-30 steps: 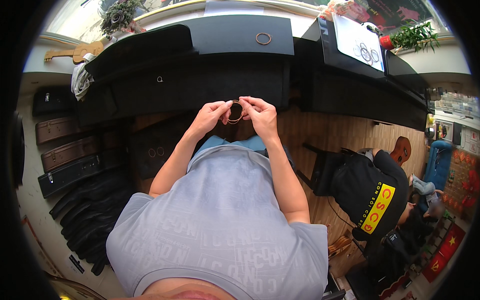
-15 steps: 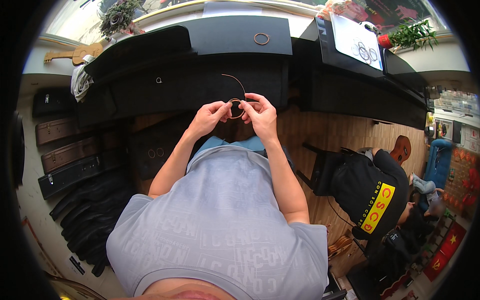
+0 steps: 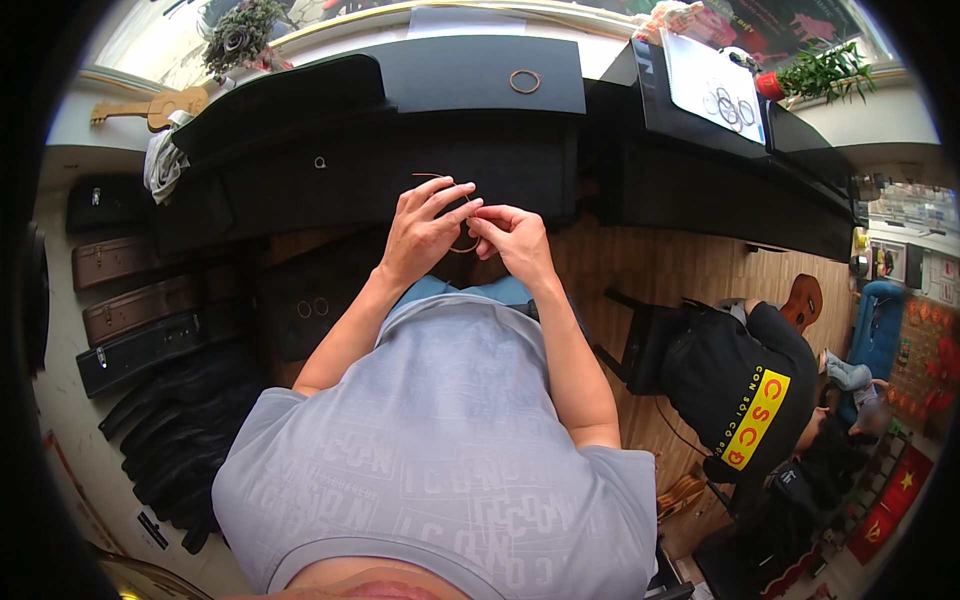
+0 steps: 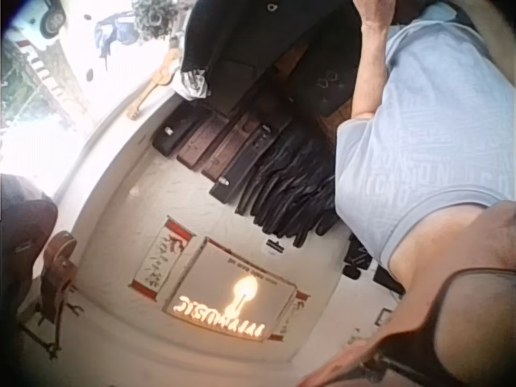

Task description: The person shapes a thin copper wire into a circular ring by hand, then places it on a black surface. They repeat this process with a second piece of wire, forming another ring and placing it beside the first. Finally, they pick up a small white cylindrical object and examine it.

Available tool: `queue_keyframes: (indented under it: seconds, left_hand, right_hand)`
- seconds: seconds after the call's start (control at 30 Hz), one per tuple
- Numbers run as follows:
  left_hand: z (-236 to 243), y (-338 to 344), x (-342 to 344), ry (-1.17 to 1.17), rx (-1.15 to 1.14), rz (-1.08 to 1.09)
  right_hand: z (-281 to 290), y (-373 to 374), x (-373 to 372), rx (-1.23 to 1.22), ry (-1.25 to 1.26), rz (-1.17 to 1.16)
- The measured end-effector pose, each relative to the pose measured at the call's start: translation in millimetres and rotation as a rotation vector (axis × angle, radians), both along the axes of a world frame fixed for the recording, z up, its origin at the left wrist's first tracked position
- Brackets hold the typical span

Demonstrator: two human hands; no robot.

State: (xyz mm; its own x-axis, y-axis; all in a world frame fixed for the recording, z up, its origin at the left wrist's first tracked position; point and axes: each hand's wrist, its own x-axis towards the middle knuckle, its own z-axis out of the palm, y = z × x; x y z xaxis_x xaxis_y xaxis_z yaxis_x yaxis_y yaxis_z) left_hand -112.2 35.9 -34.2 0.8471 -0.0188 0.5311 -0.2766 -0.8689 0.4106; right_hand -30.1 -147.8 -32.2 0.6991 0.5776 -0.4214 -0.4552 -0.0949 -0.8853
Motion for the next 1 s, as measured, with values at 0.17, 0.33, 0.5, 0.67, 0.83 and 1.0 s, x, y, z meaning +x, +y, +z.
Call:
queue_keyframes:
  seconds: [0.17, 0.33, 0.5, 0.67, 0.83, 1.0]
  left_hand:
    - [-10.5, 0.1, -1.8, 0.108, -0.247, -0.011]
    - [-7.4, -4.9, -5.2, 0.469, -0.824, 0.01]
    - [-12.2, 3.3, -4.2, 0.652, -1.259, -0.051]
    - [-14.7, 9.6, -4.0, 0.717, -1.439, -0.064]
    - [-27.7, 6.6, -3.2, 0.608, -1.568, 0.052]
    - [-29.3, 6.0, -5.5, 0.537, -1.426, 0.066]
  right_hand:
    - [11.1, 0.8, -1.4, 0.025, -0.058, 0.007]
    - [10.2, -0.7, -1.4, -0.121, -0.287, 0.042]
    - [2.5, -5.2, 1.8, -0.102, -0.241, 0.045]
    - [-9.3, -9.5, 4.7, -0.066, -0.097, 0.025]
    - [-10.4, -10.1, 3.7, -0.074, -0.086, 0.017]
    - [-7.9, -13.2, 2.2, -0.141, -0.092, 0.048]
